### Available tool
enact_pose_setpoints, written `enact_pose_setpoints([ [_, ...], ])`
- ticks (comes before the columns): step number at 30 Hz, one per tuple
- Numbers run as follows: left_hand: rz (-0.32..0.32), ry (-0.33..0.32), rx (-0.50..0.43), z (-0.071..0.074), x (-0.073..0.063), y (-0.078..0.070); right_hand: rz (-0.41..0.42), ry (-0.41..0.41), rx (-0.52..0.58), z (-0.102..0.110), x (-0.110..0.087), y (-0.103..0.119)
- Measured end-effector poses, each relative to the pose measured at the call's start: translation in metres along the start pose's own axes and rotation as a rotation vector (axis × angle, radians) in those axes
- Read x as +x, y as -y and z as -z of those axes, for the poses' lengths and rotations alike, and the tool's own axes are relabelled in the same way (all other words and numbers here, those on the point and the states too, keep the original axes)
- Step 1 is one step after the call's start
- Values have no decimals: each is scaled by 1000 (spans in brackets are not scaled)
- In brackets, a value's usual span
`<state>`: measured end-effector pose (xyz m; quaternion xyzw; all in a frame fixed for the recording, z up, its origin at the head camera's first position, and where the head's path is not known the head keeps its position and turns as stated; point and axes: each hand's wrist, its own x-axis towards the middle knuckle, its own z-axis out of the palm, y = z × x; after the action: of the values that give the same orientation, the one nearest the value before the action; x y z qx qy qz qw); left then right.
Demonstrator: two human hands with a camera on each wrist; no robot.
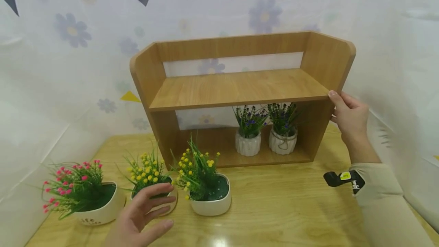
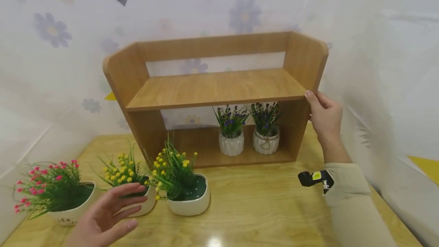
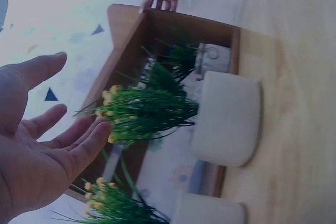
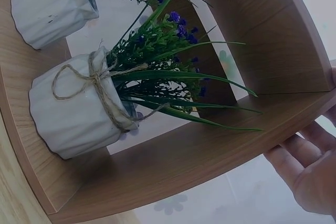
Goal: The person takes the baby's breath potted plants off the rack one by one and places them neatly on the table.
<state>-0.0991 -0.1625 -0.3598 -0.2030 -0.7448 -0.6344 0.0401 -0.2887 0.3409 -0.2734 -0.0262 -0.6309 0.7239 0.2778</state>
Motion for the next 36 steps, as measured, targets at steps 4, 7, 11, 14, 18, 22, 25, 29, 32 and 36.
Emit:
enact_pose_setpoints([
  [4,-70,-130,41,9,13,-27,-16,-7,-24,2,-1,-2],
  [7,-74,-228,20,21,29,-46,-19,-5,-40,3,-1,-3],
  [11,-104,-320,-14,43,58,-58,-7,2,-41,2,-1,-2],
  [14,-83,-377,21,58,79,-60,4,5,-30,0,0,-1],
  [18,29,-416,162,73,105,-61,5,-1,-13,-1,0,2],
  [22,131,-392,254,82,127,-63,9,3,5,-2,1,4],
  [25,167,-363,273,85,143,-65,26,18,16,-3,4,6],
  [29,180,-339,245,86,165,-66,23,35,27,-2,4,7],
  [32,172,-335,191,87,180,-64,13,45,26,0,2,6],
  [36,169,-324,134,89,195,-61,17,48,24,0,1,3],
])
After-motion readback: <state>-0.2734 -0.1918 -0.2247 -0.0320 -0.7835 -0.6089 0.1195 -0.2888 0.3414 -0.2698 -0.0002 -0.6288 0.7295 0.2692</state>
